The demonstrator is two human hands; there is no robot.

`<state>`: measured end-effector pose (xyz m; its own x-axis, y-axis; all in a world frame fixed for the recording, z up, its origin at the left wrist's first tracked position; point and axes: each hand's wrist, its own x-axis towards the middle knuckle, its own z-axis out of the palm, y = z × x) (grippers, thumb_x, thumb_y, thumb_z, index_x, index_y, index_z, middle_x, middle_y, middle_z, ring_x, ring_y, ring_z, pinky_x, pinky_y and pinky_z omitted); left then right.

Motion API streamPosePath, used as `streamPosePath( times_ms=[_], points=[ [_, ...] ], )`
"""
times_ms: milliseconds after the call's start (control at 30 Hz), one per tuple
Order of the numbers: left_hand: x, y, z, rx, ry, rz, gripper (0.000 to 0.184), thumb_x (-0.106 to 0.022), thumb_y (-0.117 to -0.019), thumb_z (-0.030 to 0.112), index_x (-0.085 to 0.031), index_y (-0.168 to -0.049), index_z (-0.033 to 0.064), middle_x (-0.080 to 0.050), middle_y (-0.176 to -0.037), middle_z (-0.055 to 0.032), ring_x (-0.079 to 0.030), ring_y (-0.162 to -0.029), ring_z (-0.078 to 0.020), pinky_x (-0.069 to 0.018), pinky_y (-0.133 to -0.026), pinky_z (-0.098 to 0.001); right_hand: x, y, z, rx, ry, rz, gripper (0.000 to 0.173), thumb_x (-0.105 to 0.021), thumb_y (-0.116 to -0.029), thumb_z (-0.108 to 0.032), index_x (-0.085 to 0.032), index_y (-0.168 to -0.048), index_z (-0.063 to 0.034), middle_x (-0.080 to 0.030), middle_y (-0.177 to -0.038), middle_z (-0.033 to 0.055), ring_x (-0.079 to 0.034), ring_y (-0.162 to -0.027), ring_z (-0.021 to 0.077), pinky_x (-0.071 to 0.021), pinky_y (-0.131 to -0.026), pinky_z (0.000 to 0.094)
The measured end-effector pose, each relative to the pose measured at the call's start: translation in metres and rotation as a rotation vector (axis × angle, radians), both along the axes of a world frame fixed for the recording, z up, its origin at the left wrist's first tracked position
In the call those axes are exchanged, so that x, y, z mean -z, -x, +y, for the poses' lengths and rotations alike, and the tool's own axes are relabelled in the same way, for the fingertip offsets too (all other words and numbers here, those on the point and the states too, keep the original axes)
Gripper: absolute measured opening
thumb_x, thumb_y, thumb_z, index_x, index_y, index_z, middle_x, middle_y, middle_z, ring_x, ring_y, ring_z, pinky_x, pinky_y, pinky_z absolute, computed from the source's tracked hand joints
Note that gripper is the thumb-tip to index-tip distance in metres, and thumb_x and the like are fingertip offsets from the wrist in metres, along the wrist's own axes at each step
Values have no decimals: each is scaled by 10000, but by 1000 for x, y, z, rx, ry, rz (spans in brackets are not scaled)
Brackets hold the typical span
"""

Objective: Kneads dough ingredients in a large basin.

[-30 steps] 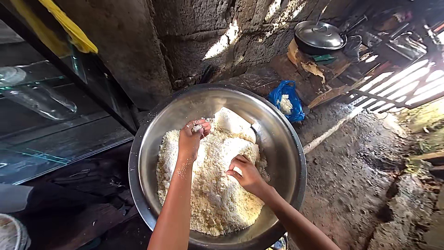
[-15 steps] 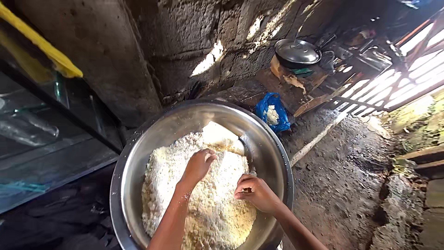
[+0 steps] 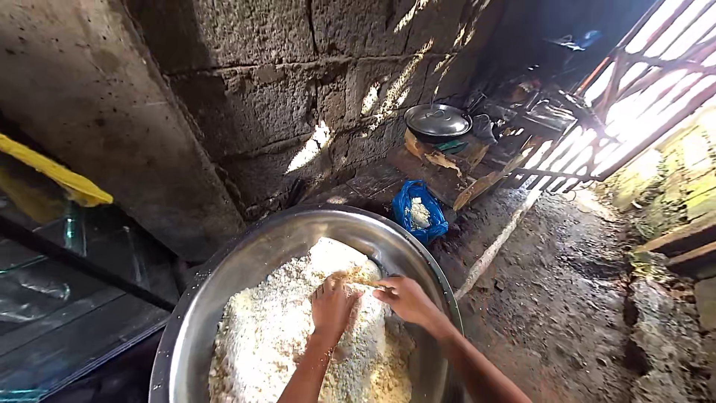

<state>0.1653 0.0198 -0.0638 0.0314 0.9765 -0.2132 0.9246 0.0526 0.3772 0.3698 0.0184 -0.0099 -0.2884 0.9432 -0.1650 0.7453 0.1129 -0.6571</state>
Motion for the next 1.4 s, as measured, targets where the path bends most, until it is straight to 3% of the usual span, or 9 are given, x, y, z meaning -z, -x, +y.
streamPosePath(
  times_ms=[167,333,433,733,867,1033,1100,1233,1400],
  points=[
    [2,9,4,13,62,-11,765,-483,-971,693,-517,-1493,135,-549,-1470,-154,-486,-1381,-361,-360,-1151,-555,70,45,23,117,140,-135,566,-353,-1095,-484,-596,-1373,-55,-505,-1431,272,-423,-1386,468,-394,-1114,608],
    [5,24,-3,87,-93,-163,749,-627,-895,688,-630,-1347,91,-563,-1381,-173,-534,-1281,-374,-458,-1063,-516,89,37,23,303,150,188,641,-462,-1015,-622,-727,-1087,-43,-641,-1197,224,-610,-1146,358,-465,-986,587],
    [7,34,-14,97,-237,-258,727,-693,-836,698,-672,-1232,88,-526,-1402,-163,-657,-1064,-318,-575,-865,-479,78,27,22,224,171,267,602,-503,-1010,-592,-731,-1135,-49,-699,-1124,171,-649,-1071,291,-477,-961,556],
    [-16,49,-10,295,-20,-266,641,-463,-1031,593,-589,-1290,20,-684,-1105,-217,-666,-1075,-381,-502,-953,-574,76,28,14,-128,-702,-64,563,-394,-1068,-413,-609,-675,-72,-623,-630,96,-655,-595,261,-487,-512,470],
    [-11,46,-2,189,42,-345,605,-459,-1066,506,-544,-1455,51,-689,-1178,-251,-666,-1117,-403,-483,-1012,-577,63,24,17,-112,-255,-126,650,-356,-1054,-563,-645,-817,-31,-633,-724,150,-656,-731,333,-477,-665,557],
    [-9,50,7,117,77,-409,542,-480,-1066,484,-635,-1306,24,-688,-1056,-211,-671,-979,-344,-509,-933,-556,61,28,18,-341,-156,-104,818,-631,-835,-756,-628,-1365,-133,-681,-1290,101,-592,-1231,303,-377,-1117,544],
    [-5,54,11,87,64,-489,485,-487,-1068,460,-653,-1064,4,-599,-839,-127,-585,-770,-250,-499,-767,-478,60,40,12,-369,-293,-130,882,-611,-796,-820,-651,-1333,-121,-718,-1227,100,-650,-1185,275,-378,-1139,528],
    [2,61,5,-58,-3,-729,394,-523,-1069,375,-641,-897,40,-465,-674,15,-452,-595,-91,-418,-605,-303,61,43,12,-436,-451,-39,755,-534,-878,-789,-680,-1038,-65,-699,-923,135,-690,-914,296,-514,-862,523],
    [6,62,-21,-178,31,-1052,317,-561,-1053,243,-611,-1265,13,-684,-998,-60,-630,-809,-84,-533,-742,-276,61,37,13,-483,-464,-1,691,-472,-967,-710,-651,-987,-43,-686,-911,147,-689,-894,301,-535,-831,504]
  ],
)
